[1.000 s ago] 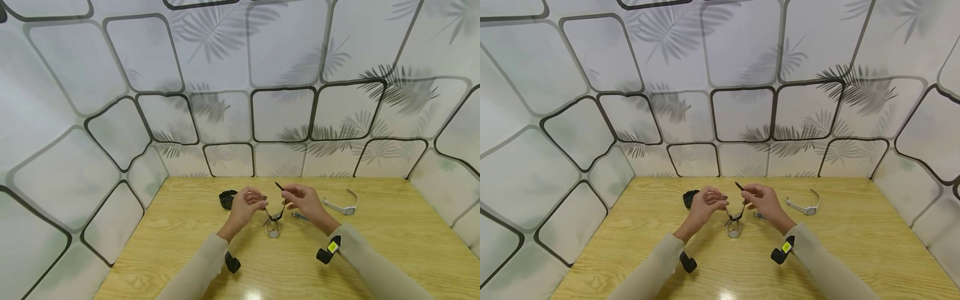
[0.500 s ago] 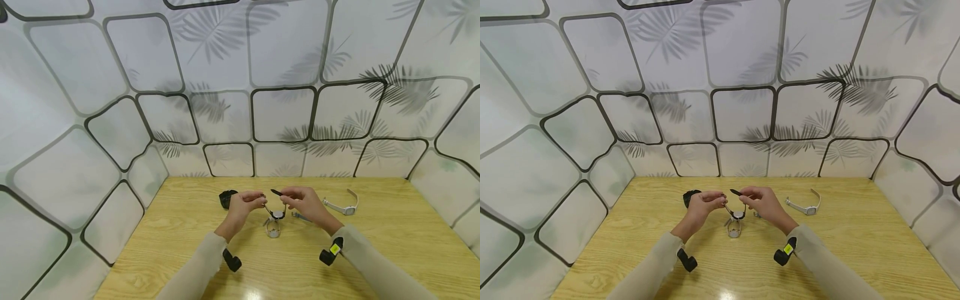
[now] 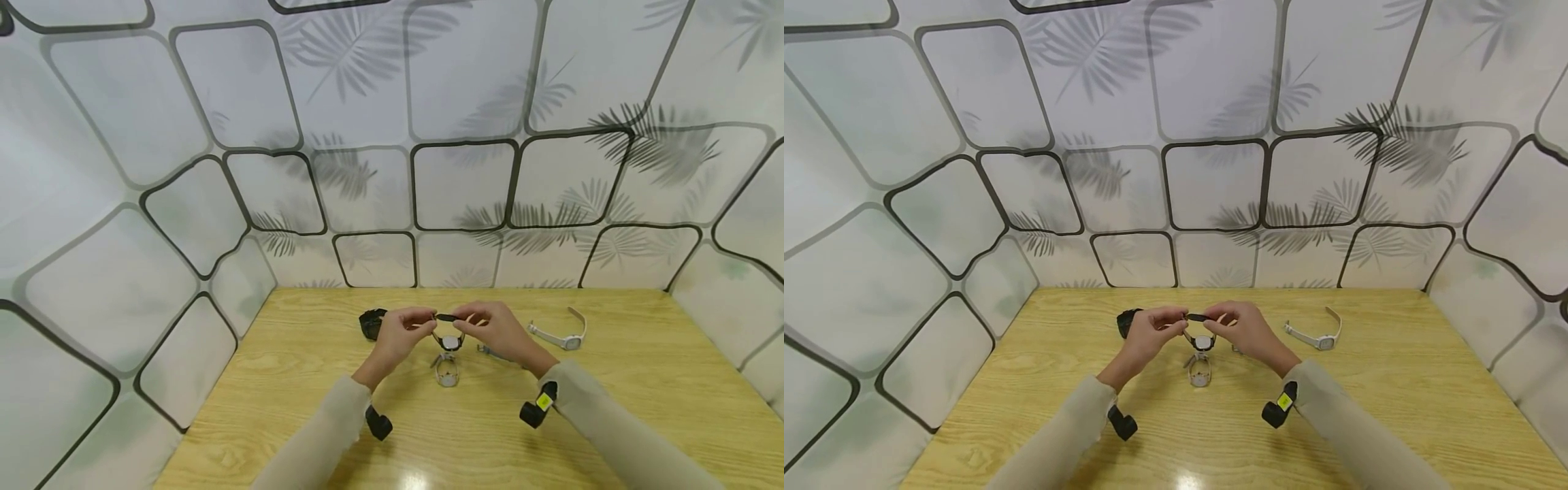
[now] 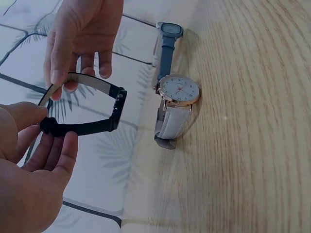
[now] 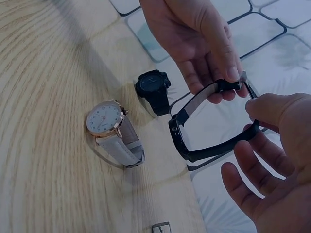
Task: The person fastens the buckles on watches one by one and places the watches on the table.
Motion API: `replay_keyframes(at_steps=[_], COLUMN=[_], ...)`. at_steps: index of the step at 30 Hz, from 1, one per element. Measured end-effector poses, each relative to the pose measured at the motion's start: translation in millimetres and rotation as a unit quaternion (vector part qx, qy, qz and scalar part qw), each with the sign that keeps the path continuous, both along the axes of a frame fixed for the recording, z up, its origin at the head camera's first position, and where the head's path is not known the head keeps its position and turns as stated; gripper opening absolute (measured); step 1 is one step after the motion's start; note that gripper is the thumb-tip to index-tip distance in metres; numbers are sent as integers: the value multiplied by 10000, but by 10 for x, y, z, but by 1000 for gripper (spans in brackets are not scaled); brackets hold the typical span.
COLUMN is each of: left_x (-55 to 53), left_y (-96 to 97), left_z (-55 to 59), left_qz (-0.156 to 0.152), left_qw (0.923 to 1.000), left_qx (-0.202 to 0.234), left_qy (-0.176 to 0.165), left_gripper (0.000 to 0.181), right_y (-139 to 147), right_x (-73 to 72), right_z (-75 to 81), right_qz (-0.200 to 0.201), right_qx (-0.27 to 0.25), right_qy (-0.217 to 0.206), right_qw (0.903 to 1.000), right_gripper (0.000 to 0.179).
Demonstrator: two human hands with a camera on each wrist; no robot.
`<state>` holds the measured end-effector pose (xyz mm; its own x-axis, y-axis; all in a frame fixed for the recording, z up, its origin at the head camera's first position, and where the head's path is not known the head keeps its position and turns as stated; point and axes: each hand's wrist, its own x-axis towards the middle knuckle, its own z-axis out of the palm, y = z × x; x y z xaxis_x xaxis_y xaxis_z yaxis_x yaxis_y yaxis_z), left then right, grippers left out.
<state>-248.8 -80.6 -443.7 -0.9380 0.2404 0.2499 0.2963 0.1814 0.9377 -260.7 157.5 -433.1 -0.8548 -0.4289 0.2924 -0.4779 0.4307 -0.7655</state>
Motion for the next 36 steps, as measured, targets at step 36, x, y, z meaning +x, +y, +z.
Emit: replay_keyframes(at_steps=[36], left_x=[7], left_y=[0], left_z=[-9], left_qz=[-416], left_qw=[9941], left_qx=[936], left_qy=[-364], left_gripper=[25], right_y=[-181], right_x=[112], right_z=[-103], right_qz=[-125], right_qx=[-789], right_qy=[-424], right_qw=[9959], right_gripper=[27])
